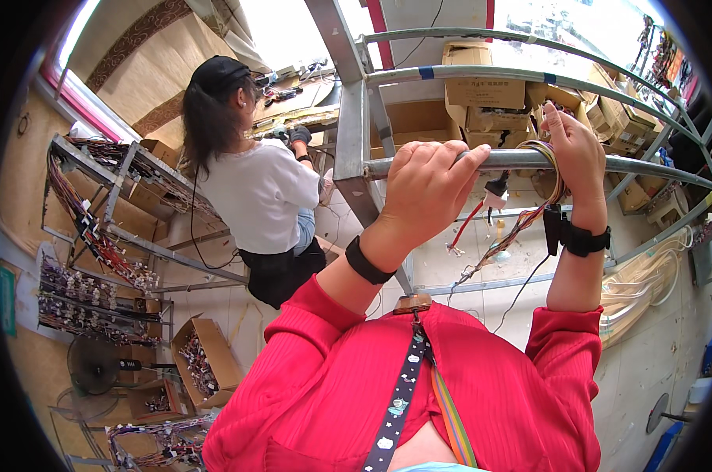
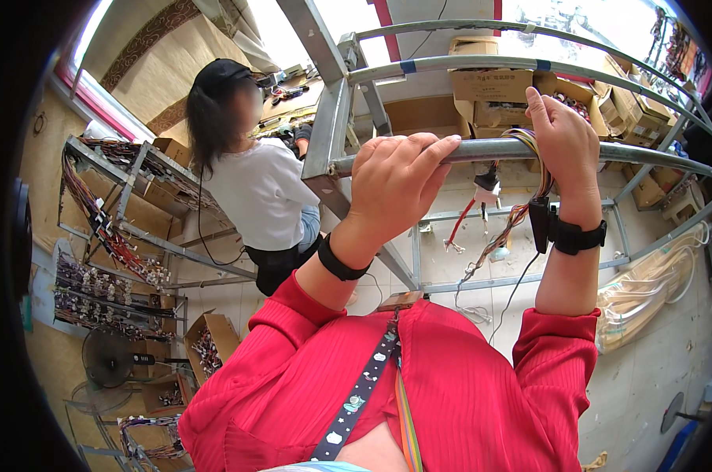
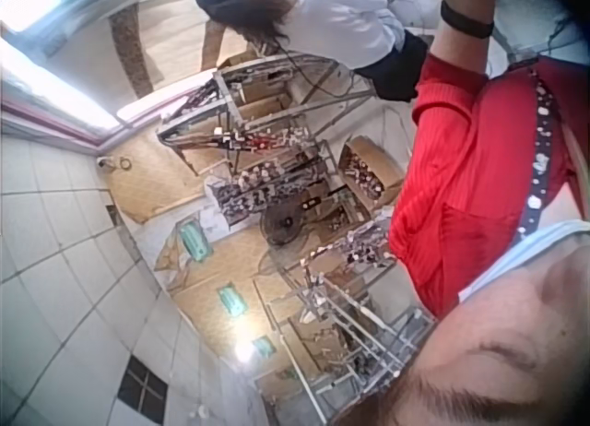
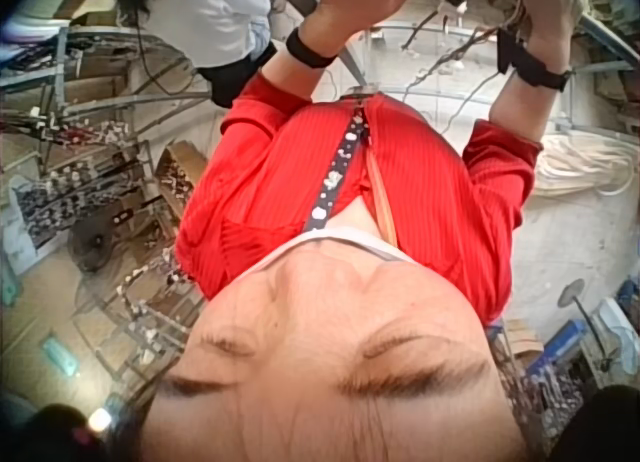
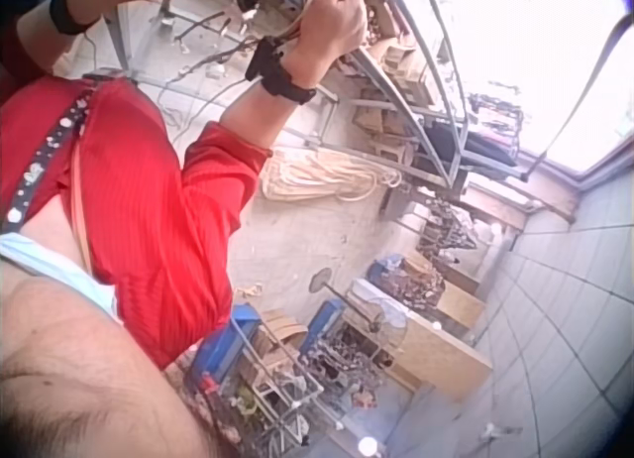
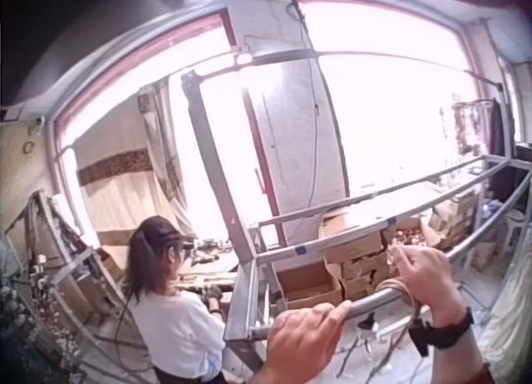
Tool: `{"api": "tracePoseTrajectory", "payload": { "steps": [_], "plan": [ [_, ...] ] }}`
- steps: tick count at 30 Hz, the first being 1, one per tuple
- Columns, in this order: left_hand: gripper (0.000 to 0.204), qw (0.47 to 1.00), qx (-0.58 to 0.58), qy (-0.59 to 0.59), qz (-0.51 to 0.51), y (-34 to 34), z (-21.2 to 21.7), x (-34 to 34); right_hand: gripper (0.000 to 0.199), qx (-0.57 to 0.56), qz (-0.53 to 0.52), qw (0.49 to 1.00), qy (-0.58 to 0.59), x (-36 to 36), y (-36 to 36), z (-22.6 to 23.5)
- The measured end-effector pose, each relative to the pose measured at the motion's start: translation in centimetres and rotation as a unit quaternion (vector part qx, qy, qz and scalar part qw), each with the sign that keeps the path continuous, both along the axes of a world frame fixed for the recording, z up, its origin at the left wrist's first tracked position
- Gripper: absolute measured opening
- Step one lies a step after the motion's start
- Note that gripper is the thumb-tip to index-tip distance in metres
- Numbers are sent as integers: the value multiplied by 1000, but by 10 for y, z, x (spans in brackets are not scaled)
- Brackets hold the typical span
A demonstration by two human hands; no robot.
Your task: The recorder is sorting and hanging large bundles of wire harnesses onto hooks on a metal assembly rack.
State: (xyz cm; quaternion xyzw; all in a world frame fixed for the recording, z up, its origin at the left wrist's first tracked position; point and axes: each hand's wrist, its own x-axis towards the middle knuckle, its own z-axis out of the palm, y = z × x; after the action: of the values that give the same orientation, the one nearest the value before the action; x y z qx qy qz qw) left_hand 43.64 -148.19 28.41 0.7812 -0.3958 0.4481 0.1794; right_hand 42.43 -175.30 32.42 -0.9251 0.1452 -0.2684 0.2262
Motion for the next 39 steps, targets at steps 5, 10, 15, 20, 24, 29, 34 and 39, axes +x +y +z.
{"api": "tracePoseTrajectory", "payload": {
  "steps": [5, 10, 15, 20, 24, 29, 34, 39],
  "plan": [
    [33, 1000, 3, 6, 0, 0, 0, -1, 67, 0, 1, 1000, 1, 0, -1, 0],
    [34, 1000, 1, 0, -1, 0, 0, 0, 67, 0, 3, 1000, -2, 0, -1, -1],
    [34, 1000, 2, -2, 2, 0, 1, -1, 67, 2, 3, 1000, -1, -1, 1, 0],
    [34, 1000, 4, 1, 2, 0, 0, -1, 67, 0, 4, 1000, -5, -2, 1, 0],
    [35, 1000, 2, -2, 0, -1, 0, 0, 67, -6, 4, 1000, -4, -2, 1, 1],
    [35, 1000, 2, 2, 0, 0, -1, 0, 67, -3, 7, 1000, -5, -2, 2, 1],
    [35, 1000, 3, 4, 0, -1, 1, -1, 67, -3, 6, 1000, -6, -2, 1, 1],
    [35, 1000, 2, 4, -2, -1, 0, 0, 67, 0, 2, 1000, -3, -1, 1, 1]
  ]
}}
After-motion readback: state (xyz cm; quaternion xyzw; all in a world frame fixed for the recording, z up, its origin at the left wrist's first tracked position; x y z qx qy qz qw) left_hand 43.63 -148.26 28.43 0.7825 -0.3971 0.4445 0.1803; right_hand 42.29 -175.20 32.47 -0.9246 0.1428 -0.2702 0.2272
